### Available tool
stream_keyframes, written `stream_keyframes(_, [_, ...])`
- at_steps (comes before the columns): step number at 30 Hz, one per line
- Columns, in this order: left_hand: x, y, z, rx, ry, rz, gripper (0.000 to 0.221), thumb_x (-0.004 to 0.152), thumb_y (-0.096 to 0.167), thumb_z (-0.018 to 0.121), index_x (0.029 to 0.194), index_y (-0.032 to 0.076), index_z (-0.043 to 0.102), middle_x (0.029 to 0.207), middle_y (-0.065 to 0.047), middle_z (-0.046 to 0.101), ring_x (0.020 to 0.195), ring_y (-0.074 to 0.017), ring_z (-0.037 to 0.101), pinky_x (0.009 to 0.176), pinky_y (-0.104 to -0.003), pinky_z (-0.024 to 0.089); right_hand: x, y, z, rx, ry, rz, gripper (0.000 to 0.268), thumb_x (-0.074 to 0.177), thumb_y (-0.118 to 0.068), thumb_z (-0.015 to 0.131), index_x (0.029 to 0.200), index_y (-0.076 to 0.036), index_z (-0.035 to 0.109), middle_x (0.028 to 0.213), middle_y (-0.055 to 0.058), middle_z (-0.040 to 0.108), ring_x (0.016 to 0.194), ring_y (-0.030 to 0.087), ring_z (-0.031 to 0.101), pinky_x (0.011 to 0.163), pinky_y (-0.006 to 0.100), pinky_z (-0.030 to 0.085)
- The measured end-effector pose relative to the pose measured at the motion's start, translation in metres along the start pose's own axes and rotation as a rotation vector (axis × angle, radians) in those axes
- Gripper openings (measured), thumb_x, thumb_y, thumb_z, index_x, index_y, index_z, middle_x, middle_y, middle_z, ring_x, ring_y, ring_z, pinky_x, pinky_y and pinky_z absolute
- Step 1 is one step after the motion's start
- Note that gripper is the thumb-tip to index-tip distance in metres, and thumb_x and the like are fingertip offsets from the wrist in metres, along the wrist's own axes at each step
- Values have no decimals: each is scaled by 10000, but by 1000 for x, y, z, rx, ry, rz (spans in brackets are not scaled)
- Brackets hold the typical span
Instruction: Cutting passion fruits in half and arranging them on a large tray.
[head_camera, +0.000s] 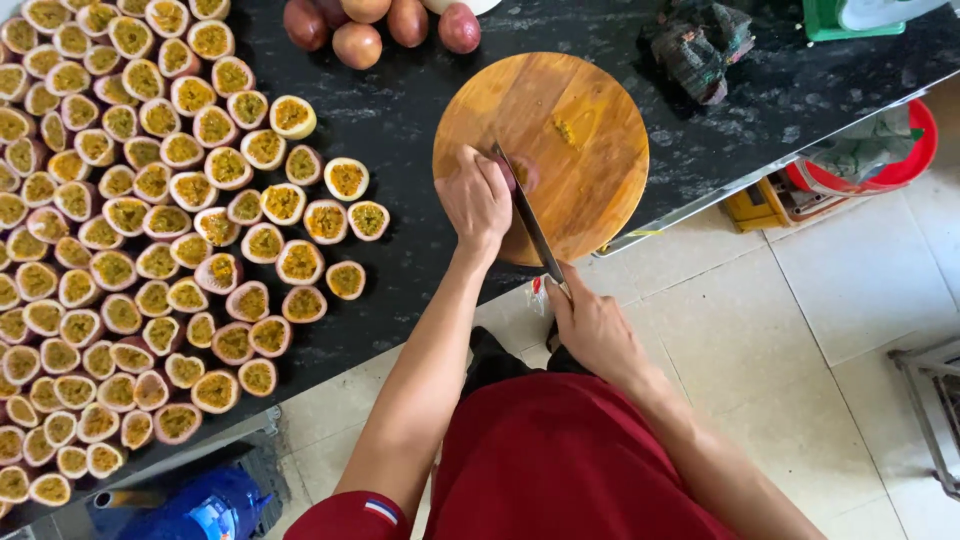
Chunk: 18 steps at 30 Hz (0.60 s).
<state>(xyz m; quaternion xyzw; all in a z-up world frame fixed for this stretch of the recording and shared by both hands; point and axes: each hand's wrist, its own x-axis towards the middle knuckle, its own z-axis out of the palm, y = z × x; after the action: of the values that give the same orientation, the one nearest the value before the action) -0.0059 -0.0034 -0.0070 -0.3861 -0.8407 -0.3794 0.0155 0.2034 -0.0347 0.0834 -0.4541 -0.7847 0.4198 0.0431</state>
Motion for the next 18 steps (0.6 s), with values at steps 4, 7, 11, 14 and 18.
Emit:
stream_keyframes(4, [4, -3, -31, 54, -58, -61, 262, 1042, 268, 432, 949, 78, 586, 713, -115, 687, 661, -301, 647, 744, -467, 414, -2, 1, -12, -47, -31, 21, 473, 1007, -336, 505, 1427, -119, 494, 744, 312, 684, 721, 517, 671, 698, 610, 519])
stream_keyframes(7, [-5, -28, -46, 49, -4, -36, 303, 1063, 292, 461, 1102, 50, 639, 928, -135, 714, 848, -323, 658, 803, -473, 459, 0, 10, -15, -52, -49, 23, 444, 1025, -372, 496, 1396, -130, 531, 782, 288, 701, 770, 503, 685, 732, 603, 519])
stream_keyframes(11, [-14, -39, -72, -214, -140, 60, 428, 1076, 337, 532, 1353, 18, 597, 1218, -169, 664, 1111, -324, 656, 956, -419, 505, 4, 13, -20, -49, -2, 0, 447, 1019, -383, 498, 1401, -157, 556, 807, 261, 712, 821, 496, 688, 731, 581, 525])
stream_keyframes(14, [-15, -37, -82, -208, -262, 151, 634, 940, 358, 723, 1417, -9, 525, 1235, -189, 643, 1132, -343, 644, 977, -410, 504, 3, 3, -27, -92, 5, 7, 452, 1019, -389, 503, 1408, -166, 559, 792, 259, 707, 820, 496, 685, 726, 573, 526])
stream_keyframes(18, [-15, -34, -83, -184, -291, 178, 857, 756, 257, 885, 1454, -24, 476, 1250, -196, 636, 1152, -356, 643, 980, -408, 522, 1, -3, -32, -126, -21, 2, 450, 1022, -404, 498, 1406, -180, 565, 740, 219, 718, 743, 454, 713, 695, 544, 547])
